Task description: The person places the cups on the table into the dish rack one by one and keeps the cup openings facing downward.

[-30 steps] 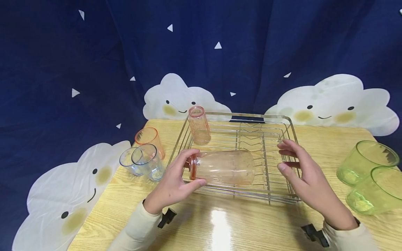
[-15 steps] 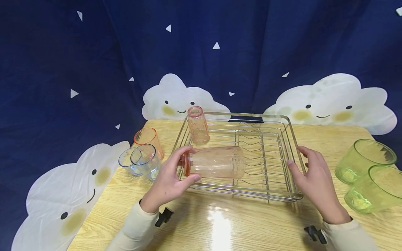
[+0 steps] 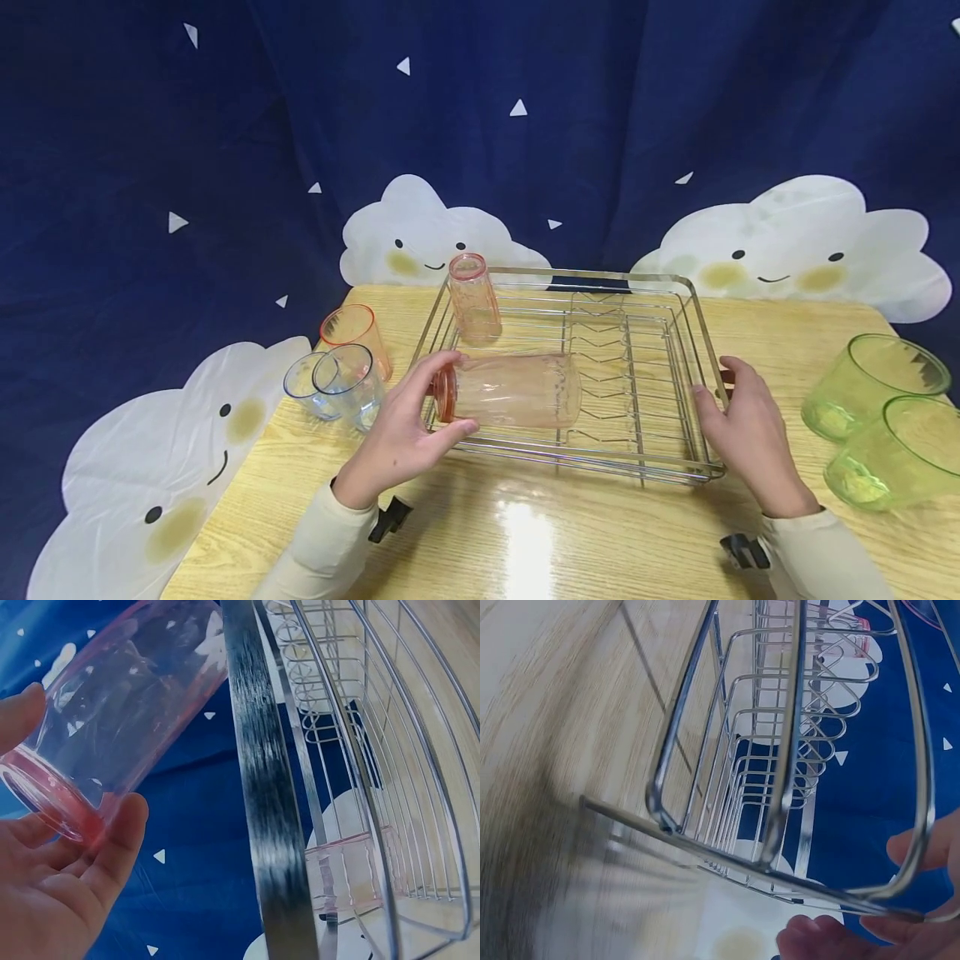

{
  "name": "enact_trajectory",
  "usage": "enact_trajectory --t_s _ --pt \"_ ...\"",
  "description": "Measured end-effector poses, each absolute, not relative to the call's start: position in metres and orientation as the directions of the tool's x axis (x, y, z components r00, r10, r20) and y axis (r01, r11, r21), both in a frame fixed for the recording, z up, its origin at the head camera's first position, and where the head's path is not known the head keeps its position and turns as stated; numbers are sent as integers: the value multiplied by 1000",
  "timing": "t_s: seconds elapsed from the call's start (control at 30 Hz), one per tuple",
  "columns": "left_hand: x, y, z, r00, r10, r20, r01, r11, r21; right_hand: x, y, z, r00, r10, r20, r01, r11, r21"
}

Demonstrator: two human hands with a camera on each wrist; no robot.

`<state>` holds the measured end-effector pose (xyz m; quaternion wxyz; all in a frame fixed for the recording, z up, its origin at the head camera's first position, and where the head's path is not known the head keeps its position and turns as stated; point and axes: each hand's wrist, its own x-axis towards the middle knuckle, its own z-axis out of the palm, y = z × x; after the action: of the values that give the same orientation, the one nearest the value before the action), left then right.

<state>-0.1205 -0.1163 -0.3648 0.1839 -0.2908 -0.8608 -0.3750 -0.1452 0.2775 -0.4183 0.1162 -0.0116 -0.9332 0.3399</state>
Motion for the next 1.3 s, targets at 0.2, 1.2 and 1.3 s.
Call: enact_trajectory --t_s 0.2,1.2,1.3 --pt "-122 -116 -366 -757 370 539 644 566 515 -148 277 -417 -979 96 177 -34 790 -612" --pt "-128 -117 -368 -786 346 513 607 594 529 -137 272 -426 -978 153 144 19 749 -662" --pt "-129 -118 -365 -785 343 515 606 598 525 -138 271 -426 -976 153 152 15 751 -660"
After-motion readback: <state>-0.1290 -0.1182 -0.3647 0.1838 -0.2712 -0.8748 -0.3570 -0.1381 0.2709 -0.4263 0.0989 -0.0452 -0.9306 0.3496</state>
